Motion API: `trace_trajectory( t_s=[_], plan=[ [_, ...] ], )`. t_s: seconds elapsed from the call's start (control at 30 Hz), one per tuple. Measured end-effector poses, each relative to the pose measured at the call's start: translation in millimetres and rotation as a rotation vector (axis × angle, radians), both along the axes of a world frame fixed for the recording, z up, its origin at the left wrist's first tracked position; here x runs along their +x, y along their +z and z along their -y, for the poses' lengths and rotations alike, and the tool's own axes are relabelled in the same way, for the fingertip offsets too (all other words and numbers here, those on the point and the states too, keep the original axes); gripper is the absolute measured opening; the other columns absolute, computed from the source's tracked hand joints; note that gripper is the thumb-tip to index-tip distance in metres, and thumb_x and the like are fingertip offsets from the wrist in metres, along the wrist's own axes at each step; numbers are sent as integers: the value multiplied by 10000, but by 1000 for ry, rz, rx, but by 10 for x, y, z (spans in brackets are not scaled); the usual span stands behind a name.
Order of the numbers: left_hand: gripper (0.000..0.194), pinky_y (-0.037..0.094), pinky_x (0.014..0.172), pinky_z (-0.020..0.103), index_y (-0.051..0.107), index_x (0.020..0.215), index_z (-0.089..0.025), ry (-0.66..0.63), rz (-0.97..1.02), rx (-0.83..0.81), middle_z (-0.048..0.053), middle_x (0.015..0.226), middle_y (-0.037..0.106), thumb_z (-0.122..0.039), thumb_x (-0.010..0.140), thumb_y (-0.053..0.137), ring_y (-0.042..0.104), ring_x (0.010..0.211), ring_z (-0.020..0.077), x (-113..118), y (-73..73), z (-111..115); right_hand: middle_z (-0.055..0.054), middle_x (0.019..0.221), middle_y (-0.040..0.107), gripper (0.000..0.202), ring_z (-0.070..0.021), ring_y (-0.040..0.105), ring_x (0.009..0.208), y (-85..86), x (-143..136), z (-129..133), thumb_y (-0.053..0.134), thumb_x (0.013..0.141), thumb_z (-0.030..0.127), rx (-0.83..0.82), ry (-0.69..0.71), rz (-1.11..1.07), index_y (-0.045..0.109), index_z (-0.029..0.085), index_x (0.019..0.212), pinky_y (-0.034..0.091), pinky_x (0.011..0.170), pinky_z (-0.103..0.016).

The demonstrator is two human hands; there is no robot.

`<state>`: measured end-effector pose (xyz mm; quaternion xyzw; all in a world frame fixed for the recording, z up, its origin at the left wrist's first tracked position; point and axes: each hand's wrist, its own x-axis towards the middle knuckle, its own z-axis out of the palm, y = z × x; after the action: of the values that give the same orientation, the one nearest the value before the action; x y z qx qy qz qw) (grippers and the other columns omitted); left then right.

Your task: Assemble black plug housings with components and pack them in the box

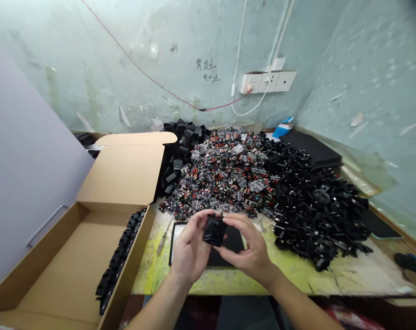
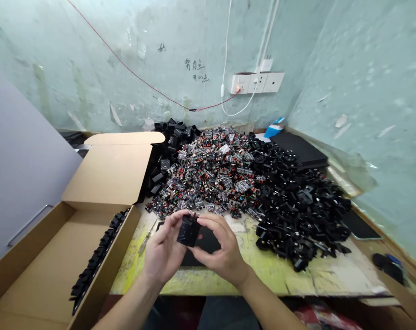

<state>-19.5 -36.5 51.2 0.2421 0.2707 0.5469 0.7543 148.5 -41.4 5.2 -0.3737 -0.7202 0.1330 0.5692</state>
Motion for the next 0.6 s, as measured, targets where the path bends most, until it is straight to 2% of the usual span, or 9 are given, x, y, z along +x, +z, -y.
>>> trace_trajectory(
  t_s=[0.1, 0.2, 0.33, 0.43, 0.53, 0.6],
  plan=[
    [361, 602, 904, 379, 749, 1141, -198, 31, -32, 50, 123, 1282, 718, -491, 931, 755, 663, 1176, 300, 4, -2, 42, -115, 1309, 665, 562, -322, 662, 1221, -16, -54, 21, 780, 841, 188, -19, -19, 7, 583, 288, 1358, 589, 1026, -544],
    [366, 611, 837, 344, 736, 1047, -196, 90, -84, 51, 104, 1176, 734, -519, 888, 802, 691, 1057, 265, 28, 26, 28, -116, 1266, 638, 543, -324, 646, 1190, -1, -114, 38, 751, 841, 174, -8, -65, 34, 583, 282, 1345, 591, 996, -544],
    [304, 583, 671, 255, 713, 922, -176, 152, -193, 28, 71, 1007, 728, -406, 807, 876, 669, 863, 195, 51, 93, -11, -127, 1223, 617, 556, -327, 630, 1138, 27, -185, 67, 740, 844, 153, 56, -128, 107, 567, 272, 1359, 587, 956, -542],
    [232, 528, 572, 207, 677, 818, -169, 225, -240, -5, 52, 912, 706, -342, 785, 828, 623, 769, 164, 93, 125, -37, -119, 1181, 640, 536, -321, 632, 1102, 30, -234, 81, 738, 839, 133, 101, -146, 133, 580, 268, 1333, 583, 933, -529],
    [191, 496, 535, 199, 634, 735, -170, 288, -263, -42, 43, 839, 679, -296, 756, 776, 599, 719, 157, 147, 129, -54, -107, 1152, 658, 503, -316, 642, 1070, 17, -259, 85, 734, 832, 129, 90, -163, 135, 601, 273, 1296, 582, 911, -519],
    [180, 510, 560, 213, 646, 749, -172, 280, -262, -45, 46, 842, 679, -299, 766, 772, 605, 732, 165, 152, 126, -50, -110, 1161, 659, 506, -316, 645, 1066, 5, -252, 87, 742, 828, 135, 82, -173, 126, 605, 271, 1295, 580, 916, -522]
  ],
)
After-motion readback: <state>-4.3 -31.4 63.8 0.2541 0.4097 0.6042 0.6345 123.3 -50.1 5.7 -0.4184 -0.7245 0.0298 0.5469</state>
